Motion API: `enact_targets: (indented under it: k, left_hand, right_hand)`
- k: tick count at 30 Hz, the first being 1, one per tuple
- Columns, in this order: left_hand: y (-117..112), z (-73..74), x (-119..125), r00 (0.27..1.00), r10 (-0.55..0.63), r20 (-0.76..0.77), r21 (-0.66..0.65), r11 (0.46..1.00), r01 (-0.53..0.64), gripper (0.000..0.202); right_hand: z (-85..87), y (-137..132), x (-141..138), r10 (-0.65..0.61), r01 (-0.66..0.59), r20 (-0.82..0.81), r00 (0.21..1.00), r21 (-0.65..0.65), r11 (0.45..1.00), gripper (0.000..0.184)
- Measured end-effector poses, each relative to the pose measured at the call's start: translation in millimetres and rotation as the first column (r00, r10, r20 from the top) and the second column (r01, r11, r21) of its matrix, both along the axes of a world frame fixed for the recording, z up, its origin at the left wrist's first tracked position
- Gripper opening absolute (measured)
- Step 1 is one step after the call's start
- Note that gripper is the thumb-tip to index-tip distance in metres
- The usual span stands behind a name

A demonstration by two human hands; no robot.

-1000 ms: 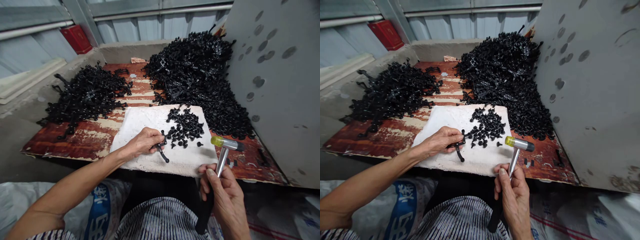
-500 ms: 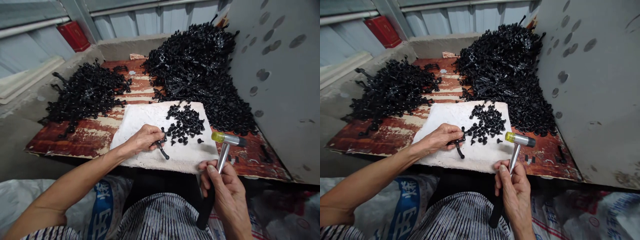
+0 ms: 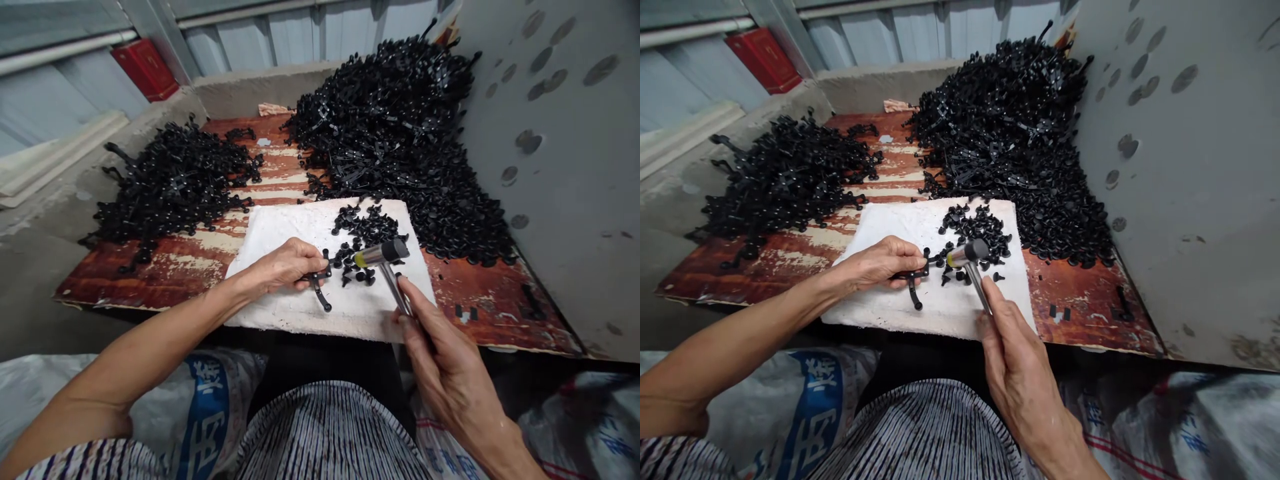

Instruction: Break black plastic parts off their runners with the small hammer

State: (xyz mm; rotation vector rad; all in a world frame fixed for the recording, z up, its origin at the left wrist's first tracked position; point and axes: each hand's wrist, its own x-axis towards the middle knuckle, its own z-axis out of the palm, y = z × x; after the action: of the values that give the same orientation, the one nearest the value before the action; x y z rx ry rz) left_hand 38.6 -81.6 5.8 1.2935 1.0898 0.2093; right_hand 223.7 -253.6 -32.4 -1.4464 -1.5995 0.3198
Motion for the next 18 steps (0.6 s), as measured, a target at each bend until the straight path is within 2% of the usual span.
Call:
enact_targets:
  k: [4,9,11,15,18]
  left_hand:
    - [1.7,1.5,0.2,0.999,-0.024,-0.024,0.009,1.000,0.024,0.027]
    - [3.2,3.1,1.8,0.995,-0.046,-0.084,0.036,0.998,0.049,0.028]
    - [3.9,2.2,2.1,0.994,-0.060,-0.090,0.042,0.997,0.064,0.028]
    - [5.3,-1.4,1.1,0.995,-0.067,-0.076,0.055,0.996,0.071,0.027]
    - [5.6,-3.5,-0.2,0.995,-0.083,-0.055,0.073,0.994,0.087,0.028]
  right_hand:
    - [12.1,17.0,2.9,0.095,-0.109,0.157,0.983,0.079,0.991,0.068]
    - [15.4,28.0,7.2,0.142,-0.132,0.393,0.908,-0.053,0.990,0.064]
    - [19.3,28.5,7.1,0.155,-0.145,0.403,0.902,-0.055,0.988,0.064]
    - [25.4,27.7,4.2,0.082,-0.121,0.313,0.946,0.108,0.987,0.070]
    - [22.9,29.3,4.2,0.130,-0.147,0.383,0.914,0.016,0.989,0.068]
